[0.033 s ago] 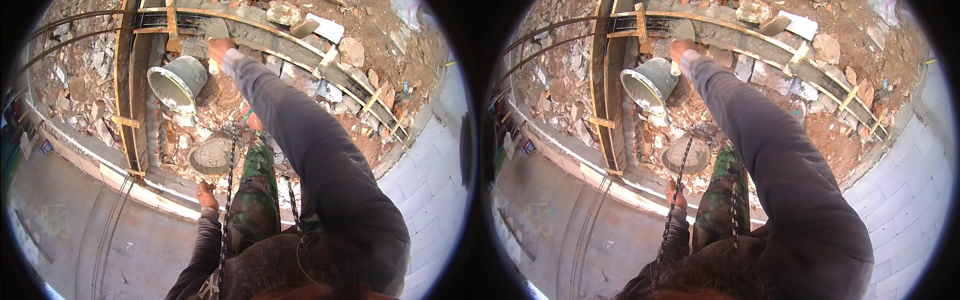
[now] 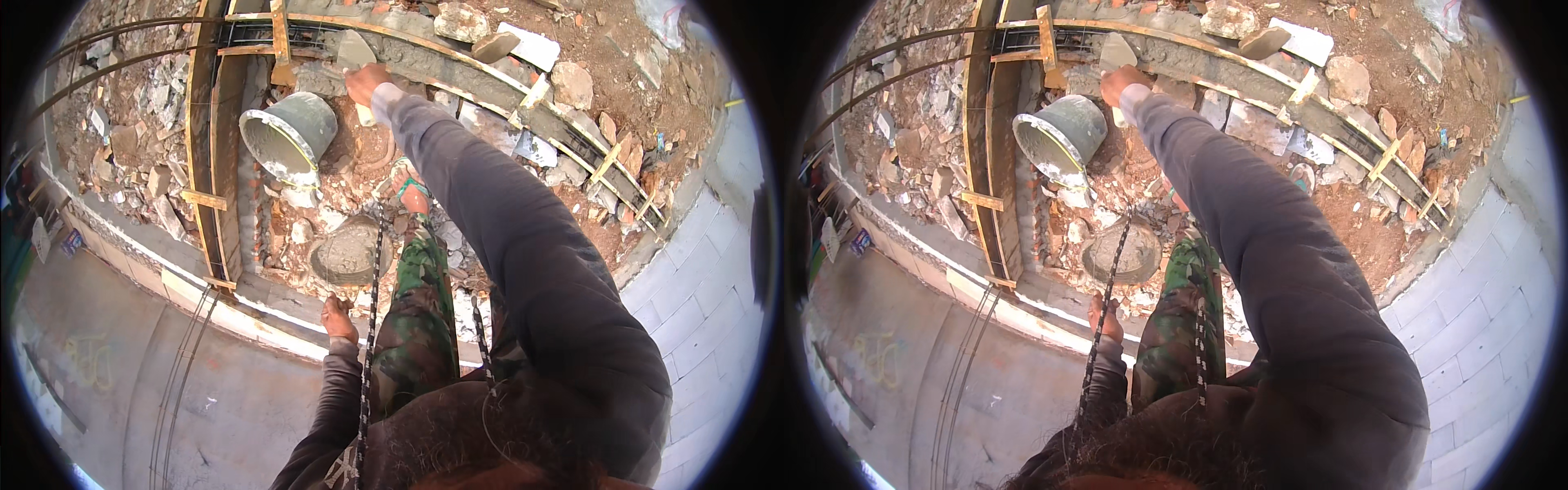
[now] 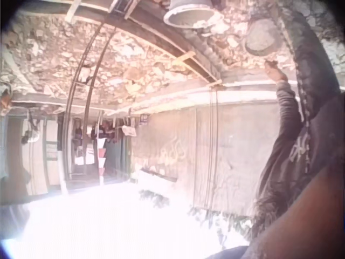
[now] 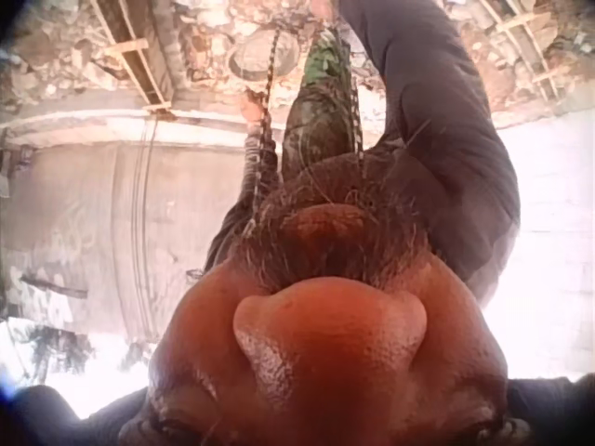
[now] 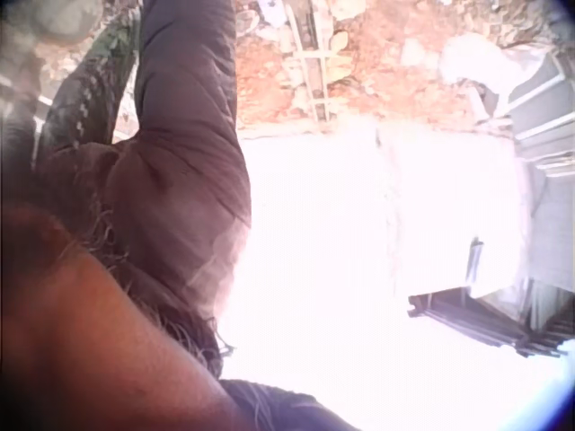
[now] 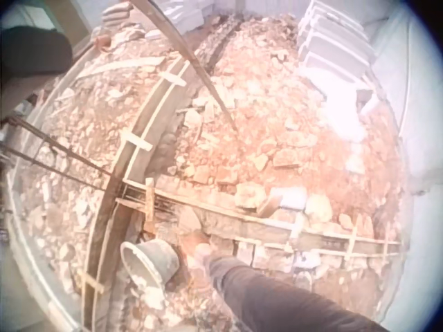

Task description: The person uses a trowel to scoop wet cement from a bucket and apply it onto a brick and wooden frame structure, leveling and smoothing the mixture by hand.

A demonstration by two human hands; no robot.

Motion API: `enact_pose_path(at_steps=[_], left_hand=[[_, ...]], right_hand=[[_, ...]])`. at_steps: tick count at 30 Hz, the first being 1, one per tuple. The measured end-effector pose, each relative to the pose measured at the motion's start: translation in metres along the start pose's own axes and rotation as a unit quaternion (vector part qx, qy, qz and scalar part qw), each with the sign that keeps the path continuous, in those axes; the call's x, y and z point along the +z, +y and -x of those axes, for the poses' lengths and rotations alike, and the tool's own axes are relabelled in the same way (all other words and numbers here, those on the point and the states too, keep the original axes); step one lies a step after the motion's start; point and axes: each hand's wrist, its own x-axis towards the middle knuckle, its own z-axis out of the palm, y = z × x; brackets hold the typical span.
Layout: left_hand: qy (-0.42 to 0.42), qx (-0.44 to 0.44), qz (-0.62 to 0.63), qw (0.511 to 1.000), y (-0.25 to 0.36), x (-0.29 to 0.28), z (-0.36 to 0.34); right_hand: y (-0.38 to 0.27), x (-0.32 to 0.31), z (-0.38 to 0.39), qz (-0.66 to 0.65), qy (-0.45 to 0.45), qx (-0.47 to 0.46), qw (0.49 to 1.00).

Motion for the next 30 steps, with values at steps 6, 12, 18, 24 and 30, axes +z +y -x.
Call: enact_pose_path(at_steps=[6,12,18,24,30], left_hand=[[-0.034,-0.012,0.031,0.999,-0.033,-0.006,-0.013],[-0.125,0.058,-0.059,0.989,-0.014,0.034,0.026],[-0.141,0.063,-0.003,0.988,-0.021,0.082,0.062],[-0.172,0.111,-0.099,0.974,-0.015,0.147,0.111],[-0.185,0.199,-0.226,0.936,-0.035,0.217,0.168]], right_hand=[[0.115,-0.053,0.101,-0.06,-0.056,0.237,0.968],[0.22,-0.017,0.249,-0.098,-0.109,0.3,0.943],[0.245,0.018,0.394,-0.216,-0.091,0.449,0.862],[0.299,0.068,0.527,-0.253,-0.037,0.518,0.816],[0.407,0.089,0.502,-0.158,-0.009,0.37,0.916]])
